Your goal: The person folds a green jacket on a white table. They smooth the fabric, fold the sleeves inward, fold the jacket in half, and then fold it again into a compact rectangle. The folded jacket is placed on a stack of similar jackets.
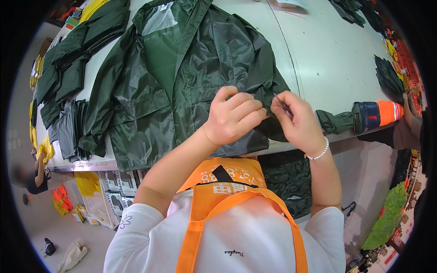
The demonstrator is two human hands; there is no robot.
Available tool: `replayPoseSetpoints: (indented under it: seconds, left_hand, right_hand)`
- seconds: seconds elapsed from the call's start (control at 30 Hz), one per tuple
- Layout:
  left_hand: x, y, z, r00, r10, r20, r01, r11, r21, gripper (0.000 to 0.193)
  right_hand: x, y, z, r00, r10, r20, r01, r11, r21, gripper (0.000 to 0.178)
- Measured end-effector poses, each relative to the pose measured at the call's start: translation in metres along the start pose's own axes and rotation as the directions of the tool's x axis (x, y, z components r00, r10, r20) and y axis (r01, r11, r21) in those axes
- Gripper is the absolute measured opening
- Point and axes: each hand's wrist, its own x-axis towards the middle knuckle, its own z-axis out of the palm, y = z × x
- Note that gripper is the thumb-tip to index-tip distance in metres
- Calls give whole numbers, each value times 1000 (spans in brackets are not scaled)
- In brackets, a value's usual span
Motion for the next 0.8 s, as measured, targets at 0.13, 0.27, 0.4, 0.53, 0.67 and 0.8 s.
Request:
replayPoseSetpoints:
  seconds: [0.13,0.27,0.4,0.53,0.67,0.8]
  left_hand:
    - [-4,2,-2,997,-27,65,30,998,-51,16]
    - [-8,0,1,995,-87,38,89,995,-42,19]
    - [-5,-3,-1,992,-123,20,123,992,-19,23]
    - [-5,-5,3,995,-95,3,95,995,4,19]
    - [-4,-4,5,996,-84,3,84,996,12,19]
    - [-1,-3,8,996,-88,15,88,996,15,18]
  right_hand:
    - [6,9,3,979,-142,-145,137,990,-38,9]
    - [5,9,-10,996,67,-60,-58,987,147,13]
    - [-10,20,-13,992,111,65,-125,946,299,20]
    - [-9,9,-16,982,97,161,-134,962,237,17]
    - [-5,10,-14,983,80,165,-113,972,206,15]
    - [-2,13,-13,988,61,145,-92,971,221,13]
